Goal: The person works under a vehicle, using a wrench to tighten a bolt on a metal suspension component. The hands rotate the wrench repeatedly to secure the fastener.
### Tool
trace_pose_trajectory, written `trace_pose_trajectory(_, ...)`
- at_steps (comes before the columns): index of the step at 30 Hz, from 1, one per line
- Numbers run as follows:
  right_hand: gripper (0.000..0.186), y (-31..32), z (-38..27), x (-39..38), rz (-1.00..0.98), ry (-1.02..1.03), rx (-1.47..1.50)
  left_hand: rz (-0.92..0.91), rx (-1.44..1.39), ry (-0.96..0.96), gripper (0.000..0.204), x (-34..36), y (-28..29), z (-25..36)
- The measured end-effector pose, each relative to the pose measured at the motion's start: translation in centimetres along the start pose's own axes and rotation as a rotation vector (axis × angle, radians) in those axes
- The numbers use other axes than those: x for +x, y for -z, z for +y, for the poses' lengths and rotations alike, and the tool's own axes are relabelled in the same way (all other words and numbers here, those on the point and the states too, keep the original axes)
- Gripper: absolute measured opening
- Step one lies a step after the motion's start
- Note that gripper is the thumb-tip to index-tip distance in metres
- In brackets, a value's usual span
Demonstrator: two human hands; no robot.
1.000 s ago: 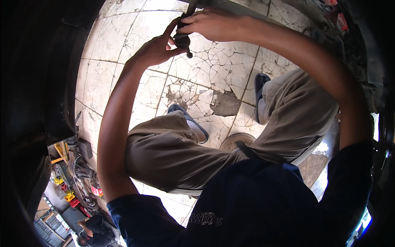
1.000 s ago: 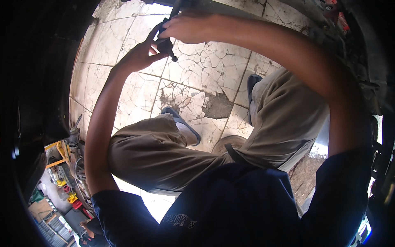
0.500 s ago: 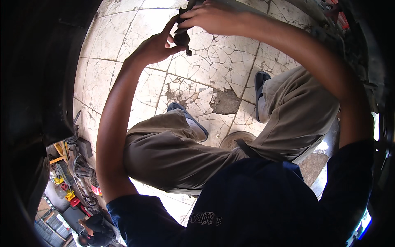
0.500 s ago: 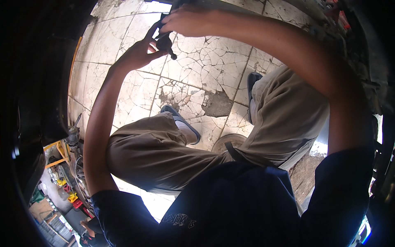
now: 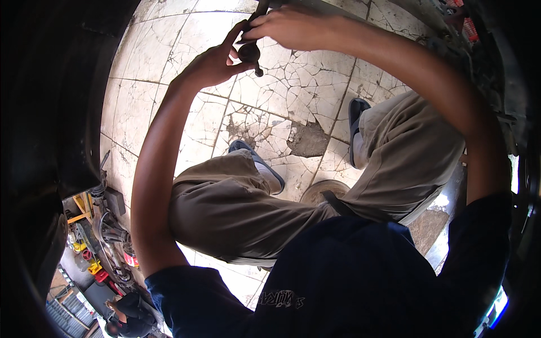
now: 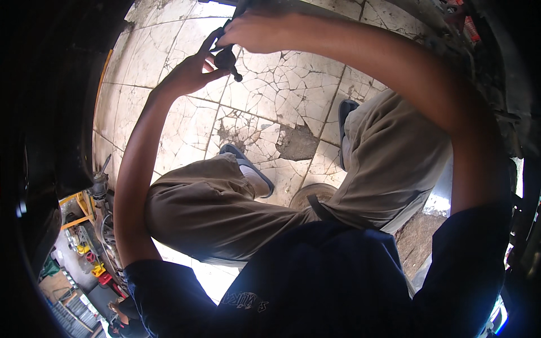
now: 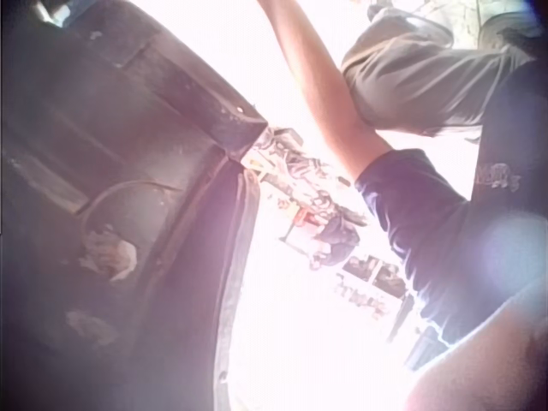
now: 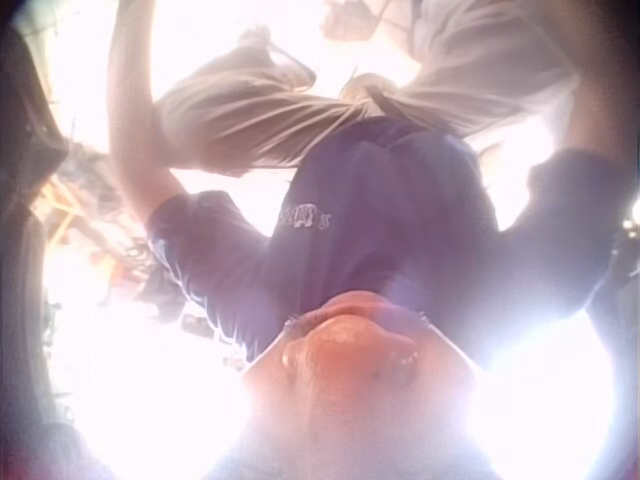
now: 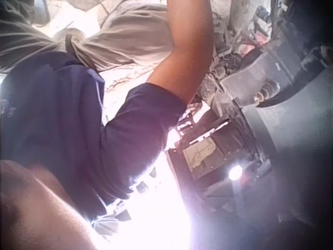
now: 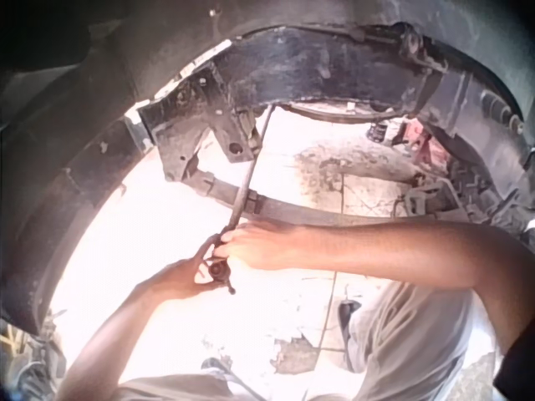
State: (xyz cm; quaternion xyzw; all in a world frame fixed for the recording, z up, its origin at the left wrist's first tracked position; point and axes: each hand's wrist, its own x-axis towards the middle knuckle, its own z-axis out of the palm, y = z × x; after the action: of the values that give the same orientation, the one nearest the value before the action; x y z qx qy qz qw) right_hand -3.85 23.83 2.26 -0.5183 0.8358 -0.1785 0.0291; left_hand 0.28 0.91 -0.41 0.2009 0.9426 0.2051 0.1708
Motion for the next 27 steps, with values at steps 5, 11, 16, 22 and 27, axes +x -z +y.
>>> trace_pose_trajectory(5,0.034,-1.3,2.9,0.0,0.122,0.055,0.109,-0.013,-0.001,-0.004,0.096,0.4,0.2,0.3)
trace_pose_trajectory(11,0.034,0.0,0.7,0.1,0.001,0.0,0.201,0.005,0.001,-0.013,0.097,-0.3,0.0,-0.1)
trace_pose_trajectory(16,0.034,-0.9,2.3,0.0,0.082,-0.032,0.227,0.011,0.007,-0.023,0.097,0.2,0.1,0.2)
trace_pose_trajectory(22,0.033,0.1,1.1,0.0,0.013,-0.016,0.228,0.009,-0.002,-0.031,0.096,0.2,0.0,-0.2)
trace_pose_trajectory(27,0.033,-0.6,2.8,-0.3,0.052,-0.117,0.263,0.006,0.0,-0.029,0.096,0.3,-0.2,-0.3)
